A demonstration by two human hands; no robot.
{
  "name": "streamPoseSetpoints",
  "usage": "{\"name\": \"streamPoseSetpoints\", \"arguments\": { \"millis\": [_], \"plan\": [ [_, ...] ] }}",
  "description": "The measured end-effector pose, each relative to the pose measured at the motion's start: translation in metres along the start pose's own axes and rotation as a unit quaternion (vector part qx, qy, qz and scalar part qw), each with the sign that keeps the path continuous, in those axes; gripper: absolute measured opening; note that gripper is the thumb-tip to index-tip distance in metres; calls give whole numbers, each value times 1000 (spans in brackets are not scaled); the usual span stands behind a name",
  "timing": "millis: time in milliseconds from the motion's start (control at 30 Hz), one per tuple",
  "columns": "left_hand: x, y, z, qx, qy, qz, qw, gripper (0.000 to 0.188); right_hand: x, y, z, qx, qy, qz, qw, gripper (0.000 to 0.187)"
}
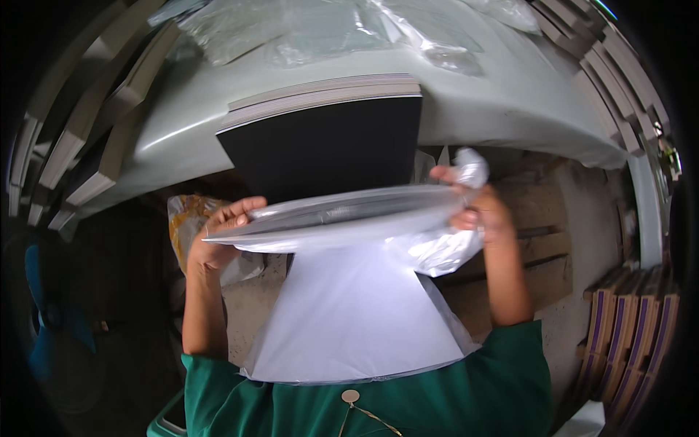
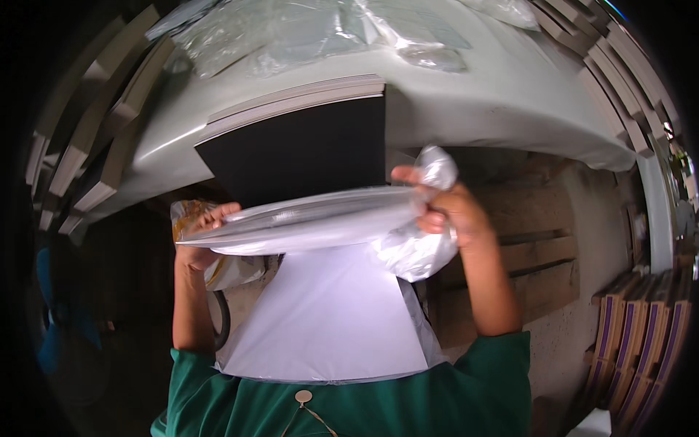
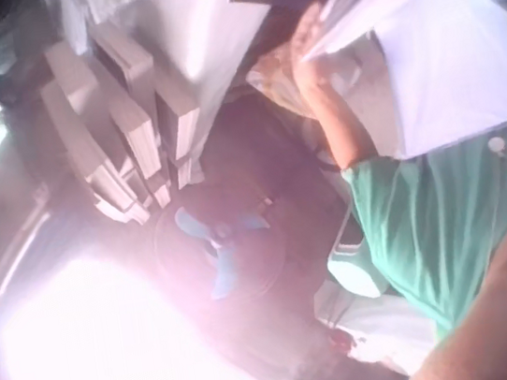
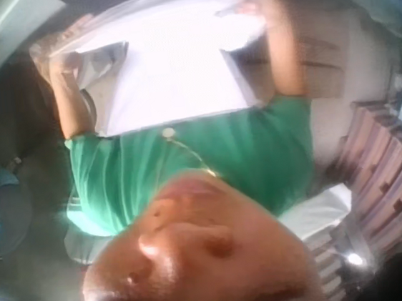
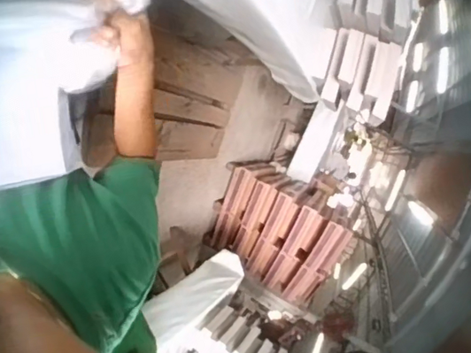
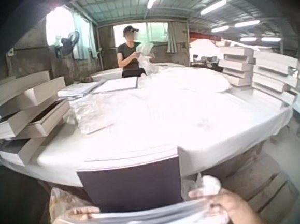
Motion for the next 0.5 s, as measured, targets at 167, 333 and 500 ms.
{"name": "streamPoseSetpoints", "arguments": {
  "millis": [167,333,500],
  "plan": [
    [11,121,-125,-9,121,14,993,40,14,111,140,-28,-133,166,977,20],
    [48,121,-181,-6,196,119,973,13,35,184,194,-202,-139,119,962,28],
    [74,174,-207,168,124,101,973,16,45,185,179,-309,-178,136,924,22]
  ]
}}
Point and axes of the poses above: each hand's wrist, its own x-axis towards the middle knuckle, its own y-axis out of the back of the hand, z = x × y, the point moved 5 cm from there along x, towards the middle knuckle, and after that the axes turned 4 degrees about -x, right-handed, at the moved point
